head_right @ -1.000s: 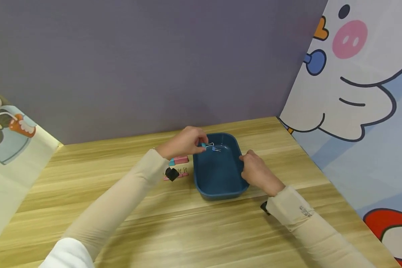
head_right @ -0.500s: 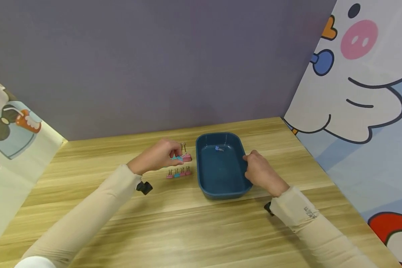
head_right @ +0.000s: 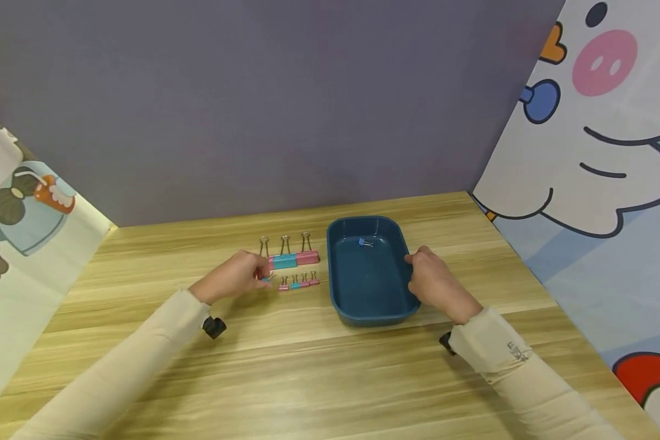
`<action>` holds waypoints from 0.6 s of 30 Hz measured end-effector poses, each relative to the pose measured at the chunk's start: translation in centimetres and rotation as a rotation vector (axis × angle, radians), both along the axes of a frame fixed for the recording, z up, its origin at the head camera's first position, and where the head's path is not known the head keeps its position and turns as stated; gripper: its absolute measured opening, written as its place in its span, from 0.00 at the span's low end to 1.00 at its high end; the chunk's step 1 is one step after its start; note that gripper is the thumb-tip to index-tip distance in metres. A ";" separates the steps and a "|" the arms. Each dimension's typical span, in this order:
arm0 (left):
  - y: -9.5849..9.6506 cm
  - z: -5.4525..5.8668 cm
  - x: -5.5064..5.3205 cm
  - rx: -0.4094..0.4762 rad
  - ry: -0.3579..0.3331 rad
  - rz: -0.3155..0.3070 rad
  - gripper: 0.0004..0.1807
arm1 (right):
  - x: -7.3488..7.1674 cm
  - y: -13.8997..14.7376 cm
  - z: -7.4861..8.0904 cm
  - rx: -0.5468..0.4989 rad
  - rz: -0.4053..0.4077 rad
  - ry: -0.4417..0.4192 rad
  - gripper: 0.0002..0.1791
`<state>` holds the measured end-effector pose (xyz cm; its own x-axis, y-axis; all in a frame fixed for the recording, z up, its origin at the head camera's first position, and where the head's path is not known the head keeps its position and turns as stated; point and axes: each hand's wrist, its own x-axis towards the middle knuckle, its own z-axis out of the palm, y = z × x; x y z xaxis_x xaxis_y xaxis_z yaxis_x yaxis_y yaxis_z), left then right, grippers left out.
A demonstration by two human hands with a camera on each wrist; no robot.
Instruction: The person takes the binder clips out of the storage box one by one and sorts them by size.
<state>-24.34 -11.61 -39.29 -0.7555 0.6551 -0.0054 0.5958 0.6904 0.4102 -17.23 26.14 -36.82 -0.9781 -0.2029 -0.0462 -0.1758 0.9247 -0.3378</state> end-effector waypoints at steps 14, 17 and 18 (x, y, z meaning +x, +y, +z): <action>0.7 -2.3 -0.6 -0.012 -0.070 0.108 0.12 | -0.1 0.0 0.0 0.010 0.005 0.013 0.23; 1.0 -2.5 -0.6 -0.002 -0.097 0.119 0.10 | -0.1 0.1 -0.1 0.011 0.008 0.017 0.23; 1.1 -2.6 -0.6 0.001 -0.106 0.121 0.09 | -0.1 0.1 -0.1 0.011 0.009 0.017 0.22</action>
<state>-24.95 -10.54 -41.89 -0.8241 0.5595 -0.0884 0.4619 0.7541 0.4669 -17.35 26.19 -36.92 -0.9770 -0.2109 -0.0314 -0.1896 0.9266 -0.3247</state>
